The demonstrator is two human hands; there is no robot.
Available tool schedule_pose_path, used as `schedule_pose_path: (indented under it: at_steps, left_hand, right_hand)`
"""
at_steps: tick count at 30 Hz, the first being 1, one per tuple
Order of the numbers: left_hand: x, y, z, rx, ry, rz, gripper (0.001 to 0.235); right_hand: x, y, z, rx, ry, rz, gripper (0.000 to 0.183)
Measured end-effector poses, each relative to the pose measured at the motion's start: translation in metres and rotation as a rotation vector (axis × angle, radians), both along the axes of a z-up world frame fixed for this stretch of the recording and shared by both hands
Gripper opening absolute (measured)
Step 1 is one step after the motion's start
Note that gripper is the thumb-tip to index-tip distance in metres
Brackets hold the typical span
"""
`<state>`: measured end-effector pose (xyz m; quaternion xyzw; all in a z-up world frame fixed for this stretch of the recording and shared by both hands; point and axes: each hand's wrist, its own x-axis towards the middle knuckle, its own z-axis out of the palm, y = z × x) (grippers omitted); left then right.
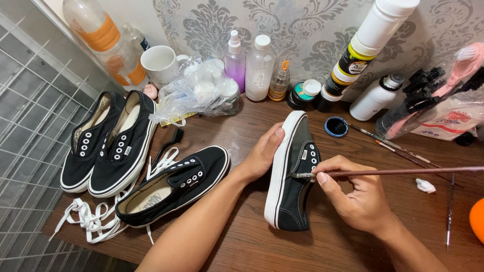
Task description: The person paints the side of a black canvas shoe with a small brush, applying dark paint to the fabric. They hold the shoe steady with one hand while carefully painting the area around the eyelets and the side panel.
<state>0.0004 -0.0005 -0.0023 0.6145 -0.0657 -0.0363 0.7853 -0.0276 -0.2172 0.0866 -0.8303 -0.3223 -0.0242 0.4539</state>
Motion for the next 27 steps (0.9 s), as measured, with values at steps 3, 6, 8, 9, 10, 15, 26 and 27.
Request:
schedule_pose_path:
  at_steps: [3, 6, 8, 9, 10, 15, 26, 27]
  left_hand:
    - [0.000, 0.000, 0.000, 0.007, 0.009, 0.007, 0.064]
    - [0.001, -0.001, -0.003, -0.001, 0.026, 0.016, 0.066]
    - [0.003, -0.001, -0.007, -0.024, 0.000, 0.019, 0.066]
    - [0.004, -0.001, -0.009, -0.047, -0.024, 0.021, 0.065]
    - [0.003, -0.001, -0.005, -0.048, -0.024, 0.020, 0.065]
    - [0.000, -0.001, 0.007, -0.006, 0.050, 0.100, 0.070]
    - [-0.001, -0.012, -0.012, -0.078, -0.194, 0.248, 0.064]
    - [-0.003, -0.013, -0.010, -0.088, -0.180, 0.262, 0.065]
  right_hand:
    - [-0.003, 0.005, 0.006, 0.025, -0.003, -0.043, 0.015]
    - [-0.002, -0.001, -0.001, 0.031, -0.030, -0.024, 0.018]
    - [-0.004, -0.002, -0.002, 0.133, -0.046, -0.056, 0.017]
    - [-0.006, -0.003, -0.002, 0.233, -0.062, -0.087, 0.017]
    - [-0.005, -0.004, -0.007, 0.232, -0.062, -0.088, 0.017]
    - [0.006, -0.009, -0.021, 0.472, -0.244, -0.227, 0.017]
    - [0.087, -0.031, -0.104, 0.596, -0.448, -0.330, 0.019]
    - [0.089, -0.032, -0.108, 0.560, -0.429, -0.348, 0.018]
